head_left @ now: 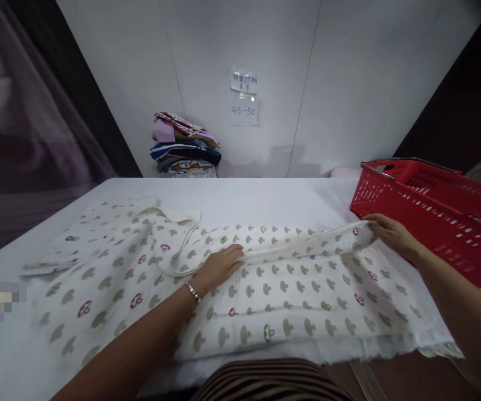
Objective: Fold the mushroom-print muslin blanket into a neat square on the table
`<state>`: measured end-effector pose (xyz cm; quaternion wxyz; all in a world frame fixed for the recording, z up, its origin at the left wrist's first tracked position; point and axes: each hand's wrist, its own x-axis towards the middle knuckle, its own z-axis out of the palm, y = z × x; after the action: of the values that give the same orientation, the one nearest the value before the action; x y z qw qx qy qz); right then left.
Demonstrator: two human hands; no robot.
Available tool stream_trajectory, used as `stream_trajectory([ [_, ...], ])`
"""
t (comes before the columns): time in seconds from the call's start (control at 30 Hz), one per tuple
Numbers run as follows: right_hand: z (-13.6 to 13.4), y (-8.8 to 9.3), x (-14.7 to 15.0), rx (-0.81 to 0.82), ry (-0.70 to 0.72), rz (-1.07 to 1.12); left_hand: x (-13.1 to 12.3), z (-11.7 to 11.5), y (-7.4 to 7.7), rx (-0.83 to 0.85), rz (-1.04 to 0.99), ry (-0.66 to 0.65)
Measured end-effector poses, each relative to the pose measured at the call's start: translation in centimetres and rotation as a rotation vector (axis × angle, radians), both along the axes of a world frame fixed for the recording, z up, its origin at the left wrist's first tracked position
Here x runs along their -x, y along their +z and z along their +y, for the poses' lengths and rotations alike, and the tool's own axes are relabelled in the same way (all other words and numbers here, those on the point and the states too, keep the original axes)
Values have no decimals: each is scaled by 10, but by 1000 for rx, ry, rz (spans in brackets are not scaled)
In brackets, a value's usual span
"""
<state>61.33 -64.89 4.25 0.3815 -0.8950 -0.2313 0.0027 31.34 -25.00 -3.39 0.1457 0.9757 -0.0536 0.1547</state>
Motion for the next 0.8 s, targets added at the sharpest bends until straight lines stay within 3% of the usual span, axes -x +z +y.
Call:
stream_trajectory([
  [0.2,1,-5,-5,-16,4,43,3,0,1,-48,-13,-44],
  [0.3,1,-7,-8,34,-25,27,3,1,6,22,-6,2],
  [0.43,-4,-8,-13,112,10,-24,2,2,20,177,-13,174],
  [0.63,-17,1,-6,240,41,-138,9,-4,48,289,-47,214],
  [0.73,-23,12,10,345,56,-191,19,-8,59,274,-103,252],
  [0.8,-27,18,24,444,89,-251,29,-11,59,185,-106,207],
])
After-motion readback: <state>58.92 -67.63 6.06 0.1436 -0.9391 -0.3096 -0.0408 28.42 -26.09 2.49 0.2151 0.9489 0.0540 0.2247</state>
